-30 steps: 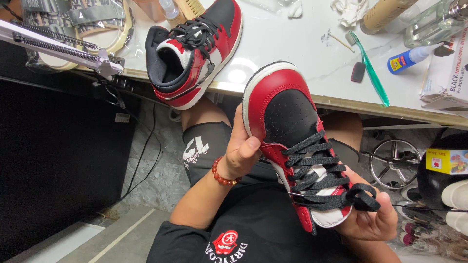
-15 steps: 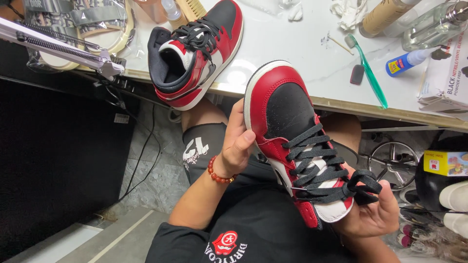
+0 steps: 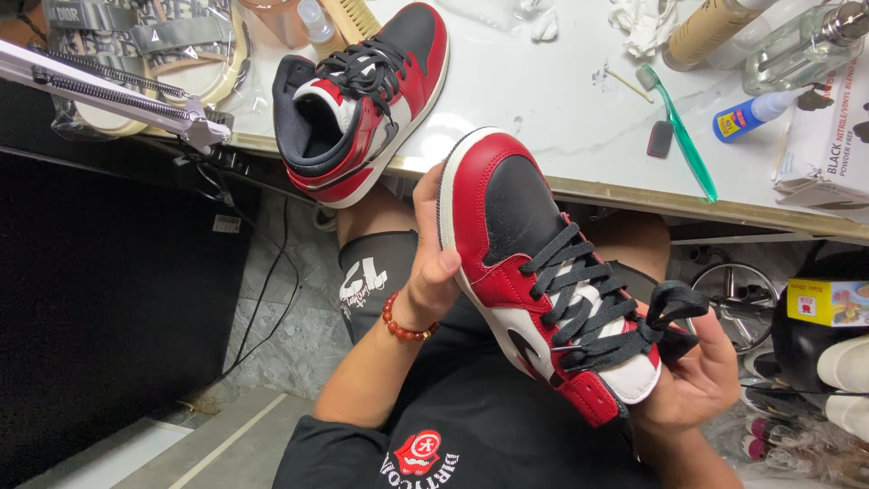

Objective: Applying glue to the sole of a sneaker to repair it.

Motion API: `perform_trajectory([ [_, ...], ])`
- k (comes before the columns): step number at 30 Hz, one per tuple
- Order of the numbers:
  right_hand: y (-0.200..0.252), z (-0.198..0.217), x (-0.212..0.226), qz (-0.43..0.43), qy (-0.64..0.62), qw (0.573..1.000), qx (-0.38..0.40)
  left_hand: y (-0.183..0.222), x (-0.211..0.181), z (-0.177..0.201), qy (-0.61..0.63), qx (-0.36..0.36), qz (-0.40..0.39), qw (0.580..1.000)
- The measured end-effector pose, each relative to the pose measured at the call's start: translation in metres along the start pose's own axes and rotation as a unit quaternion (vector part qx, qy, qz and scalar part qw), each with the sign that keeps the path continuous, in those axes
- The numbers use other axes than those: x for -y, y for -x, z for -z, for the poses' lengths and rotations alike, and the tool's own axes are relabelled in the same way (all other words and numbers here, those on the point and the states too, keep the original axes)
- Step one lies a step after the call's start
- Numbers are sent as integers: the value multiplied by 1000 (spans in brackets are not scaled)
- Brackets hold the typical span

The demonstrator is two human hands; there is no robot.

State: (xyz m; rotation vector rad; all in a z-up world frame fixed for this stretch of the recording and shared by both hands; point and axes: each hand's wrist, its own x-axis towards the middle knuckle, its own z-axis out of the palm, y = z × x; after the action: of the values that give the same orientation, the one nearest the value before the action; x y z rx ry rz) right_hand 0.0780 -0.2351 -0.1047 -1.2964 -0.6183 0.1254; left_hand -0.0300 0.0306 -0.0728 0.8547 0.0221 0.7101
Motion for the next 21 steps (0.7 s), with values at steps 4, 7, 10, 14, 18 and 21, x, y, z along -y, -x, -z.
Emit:
perform_trajectory([
  [4,-3,-1,0,-15,-23,1000,15,-6,-29,-10,-41,-7,22,999],
  [7,-7,2,-6,-32,-11,999,27,-4,-33,-8,-110,-37,18,993],
  [10,-15,0,-7,-70,-7,997,18,-1,-38,-11,-142,-68,38,987],
  [14,-35,-12,3,-131,-97,987,13,1,-51,-20,-221,-11,55,974],
  [18,-46,-19,5,-162,-148,975,21,2,-61,-24,-230,47,94,967],
  [21,-46,-15,-3,-158,-153,975,39,4,-58,-21,-265,31,62,962],
])
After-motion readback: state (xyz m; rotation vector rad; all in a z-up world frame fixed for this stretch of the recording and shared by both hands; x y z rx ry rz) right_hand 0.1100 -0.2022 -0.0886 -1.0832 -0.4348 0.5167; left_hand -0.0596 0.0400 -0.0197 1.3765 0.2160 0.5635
